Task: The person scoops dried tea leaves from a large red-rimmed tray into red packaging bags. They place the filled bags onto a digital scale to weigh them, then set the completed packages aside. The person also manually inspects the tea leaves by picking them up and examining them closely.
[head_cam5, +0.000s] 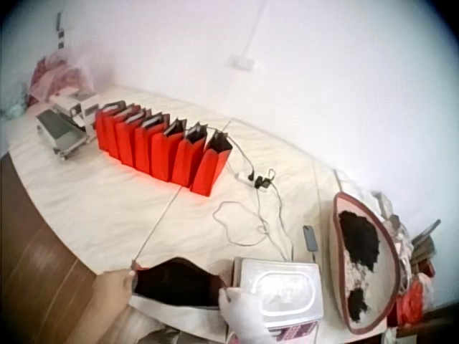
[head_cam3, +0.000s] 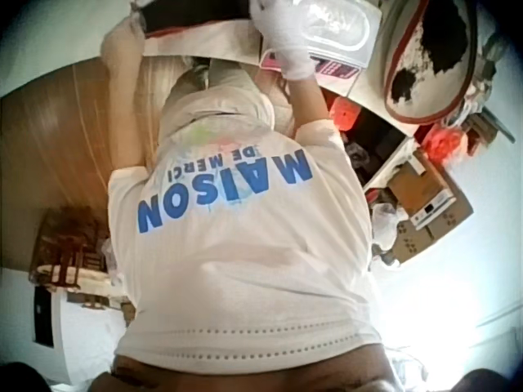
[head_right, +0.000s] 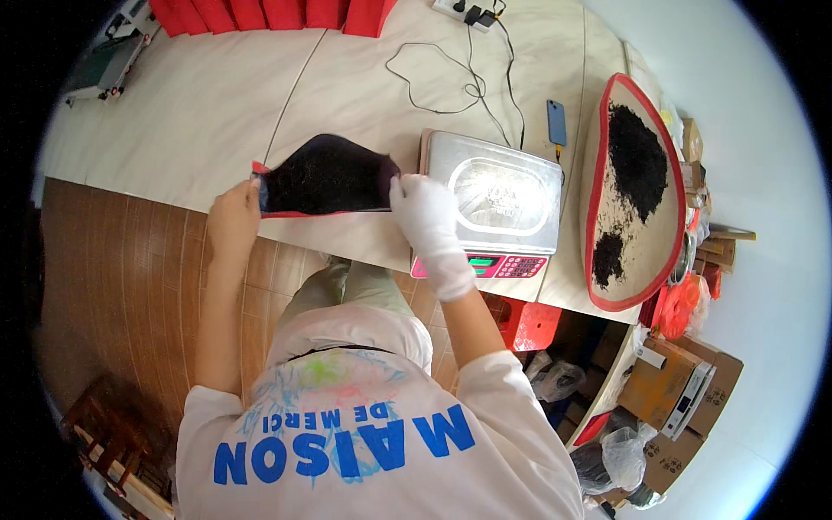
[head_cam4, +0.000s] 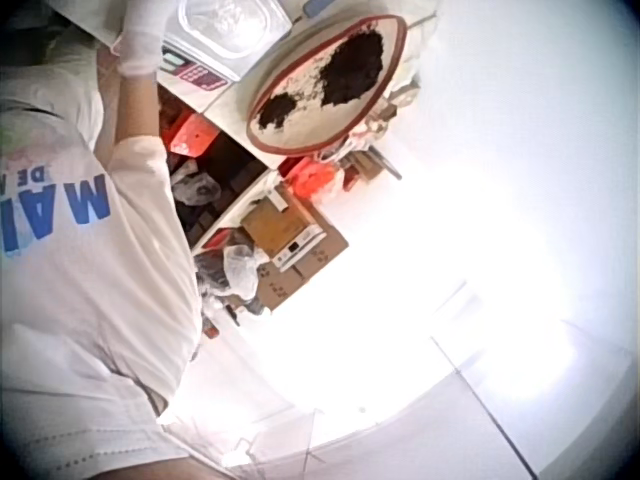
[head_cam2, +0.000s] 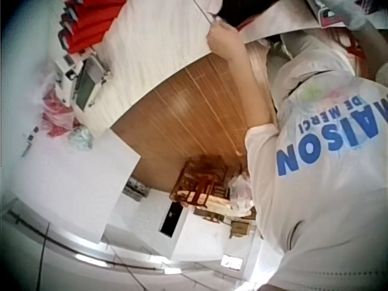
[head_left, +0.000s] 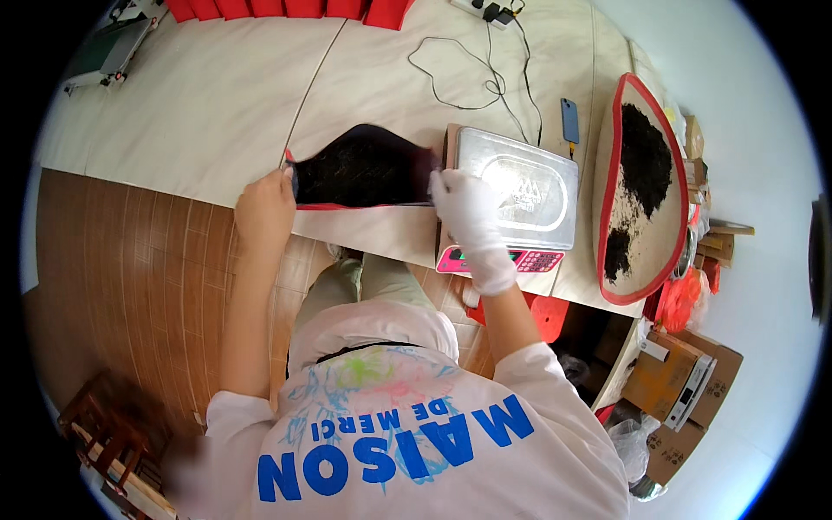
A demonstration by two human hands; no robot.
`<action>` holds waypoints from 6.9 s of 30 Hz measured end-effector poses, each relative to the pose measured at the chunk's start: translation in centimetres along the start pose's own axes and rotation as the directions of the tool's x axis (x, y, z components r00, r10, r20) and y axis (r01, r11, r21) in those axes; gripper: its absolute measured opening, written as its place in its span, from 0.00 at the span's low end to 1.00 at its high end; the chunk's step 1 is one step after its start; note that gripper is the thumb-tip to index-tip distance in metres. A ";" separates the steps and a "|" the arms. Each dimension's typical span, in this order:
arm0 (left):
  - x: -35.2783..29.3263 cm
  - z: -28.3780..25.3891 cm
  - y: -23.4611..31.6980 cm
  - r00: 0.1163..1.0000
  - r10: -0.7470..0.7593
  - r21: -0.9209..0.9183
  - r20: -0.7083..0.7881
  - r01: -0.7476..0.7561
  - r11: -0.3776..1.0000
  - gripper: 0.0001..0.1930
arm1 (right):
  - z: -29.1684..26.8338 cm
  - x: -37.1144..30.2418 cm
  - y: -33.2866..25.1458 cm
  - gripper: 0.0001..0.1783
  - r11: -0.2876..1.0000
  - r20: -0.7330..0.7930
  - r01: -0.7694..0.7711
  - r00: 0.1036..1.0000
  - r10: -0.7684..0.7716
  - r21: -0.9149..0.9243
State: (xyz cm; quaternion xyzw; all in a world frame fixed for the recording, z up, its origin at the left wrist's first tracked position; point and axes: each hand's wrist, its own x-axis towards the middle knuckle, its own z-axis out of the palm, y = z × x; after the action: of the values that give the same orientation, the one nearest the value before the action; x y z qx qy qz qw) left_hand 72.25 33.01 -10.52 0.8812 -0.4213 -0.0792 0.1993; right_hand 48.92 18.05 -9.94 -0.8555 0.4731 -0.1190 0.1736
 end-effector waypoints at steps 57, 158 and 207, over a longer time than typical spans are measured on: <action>15.6 6.7 -31.3 0.859 -0.476 -0.261 -0.188 0.424 0.867 0.27 | 4.4 25.9 -24.4 0.15 0.966 0.126 0.083 0.985 -0.116 0.245; -14.6 30.0 49.9 0.707 0.706 -0.773 -0.040 -0.470 0.427 0.14 | -7.4 -54.2 54.9 0.28 -0.167 0.164 -0.986 -0.162 0.973 0.016; -27.1 29.4 65.5 0.822 0.492 -0.865 0.287 0.001 0.502 0.16 | -41.4 -33.0 72.1 0.12 0.946 -0.891 -0.316 0.404 0.207 0.076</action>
State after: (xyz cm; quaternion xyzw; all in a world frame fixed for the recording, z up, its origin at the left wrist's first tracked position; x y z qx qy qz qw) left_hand -0.51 8.58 -10.64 0.5510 -0.4931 -0.4647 0.4872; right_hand -38.98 3.04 -3.07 -0.5882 0.6263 -0.4953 -0.1283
